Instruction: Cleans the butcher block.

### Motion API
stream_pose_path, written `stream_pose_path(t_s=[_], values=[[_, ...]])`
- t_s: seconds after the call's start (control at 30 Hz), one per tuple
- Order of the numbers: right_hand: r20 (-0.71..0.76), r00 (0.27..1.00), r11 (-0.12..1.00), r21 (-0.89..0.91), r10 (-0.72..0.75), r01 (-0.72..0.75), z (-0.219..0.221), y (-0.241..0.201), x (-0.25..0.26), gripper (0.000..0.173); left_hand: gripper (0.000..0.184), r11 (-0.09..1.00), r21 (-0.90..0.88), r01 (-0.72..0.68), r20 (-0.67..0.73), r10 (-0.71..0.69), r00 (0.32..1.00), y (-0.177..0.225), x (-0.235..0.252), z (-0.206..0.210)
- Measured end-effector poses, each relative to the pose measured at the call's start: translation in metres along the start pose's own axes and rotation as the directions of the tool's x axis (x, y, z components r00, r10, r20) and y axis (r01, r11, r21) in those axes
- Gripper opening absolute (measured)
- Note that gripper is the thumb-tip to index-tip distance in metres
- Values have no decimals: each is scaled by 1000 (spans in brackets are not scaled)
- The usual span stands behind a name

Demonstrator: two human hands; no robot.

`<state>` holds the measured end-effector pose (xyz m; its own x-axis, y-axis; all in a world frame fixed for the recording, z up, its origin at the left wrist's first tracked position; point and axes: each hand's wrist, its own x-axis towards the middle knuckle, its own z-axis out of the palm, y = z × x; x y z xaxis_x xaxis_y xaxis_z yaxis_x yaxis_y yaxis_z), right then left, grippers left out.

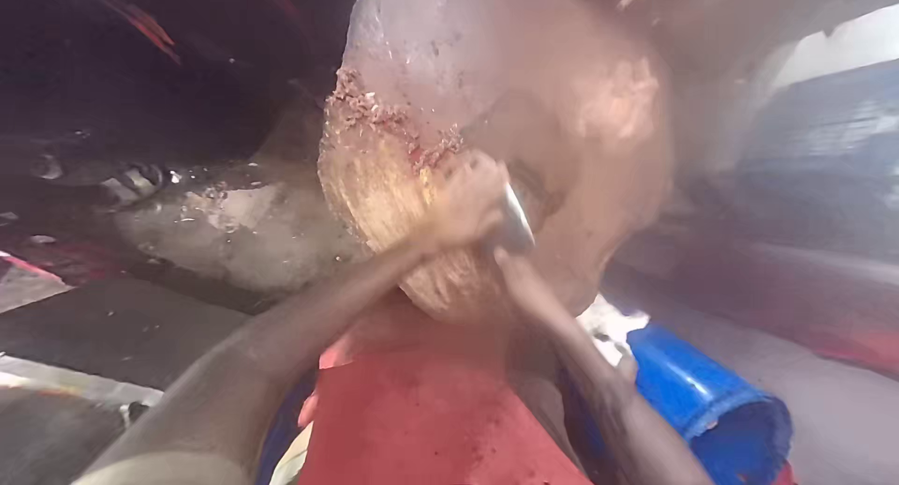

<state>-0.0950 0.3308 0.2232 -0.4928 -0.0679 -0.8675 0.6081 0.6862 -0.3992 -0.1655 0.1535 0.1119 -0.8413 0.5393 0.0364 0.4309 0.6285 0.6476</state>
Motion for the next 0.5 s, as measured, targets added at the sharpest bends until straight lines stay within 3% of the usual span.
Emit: stream_pose_path(t_s=[0.03,0.1,0.13,0.2,0.27,0.3,0.37,0.5], values=[[8,1000,1000,-5,-26,26,-3,-25,13,67,66,997,65,42,-44,-39,998,-23,11,-17],[16,999,998,33,-47,46,2,-35,15,64,67,996,70,55,-56,-52,997,-31,11,-30],[15,998,997,44,-61,60,9,-20,4,61,68,998,44,38,-22,-37,999,-17,-4,-24],[52,998,995,95,-24,19,39,50,-34,55,66,997,-78,-1,146,13,989,35,-60,2],[97,989,979,160,109,-124,71,119,-68,52,63,979,-202,-28,331,95,939,74,-113,23],[111,977,964,176,183,-201,81,128,-78,52,62,973,-228,-30,377,117,919,80,-126,24],[74,989,971,195,129,-142,86,86,-61,54,56,982,-187,-24,282,77,956,54,-116,9],[81,991,982,163,-110,96,45,-61,21,57,60,997,54,53,35,-55,998,-53,-26,-58]])
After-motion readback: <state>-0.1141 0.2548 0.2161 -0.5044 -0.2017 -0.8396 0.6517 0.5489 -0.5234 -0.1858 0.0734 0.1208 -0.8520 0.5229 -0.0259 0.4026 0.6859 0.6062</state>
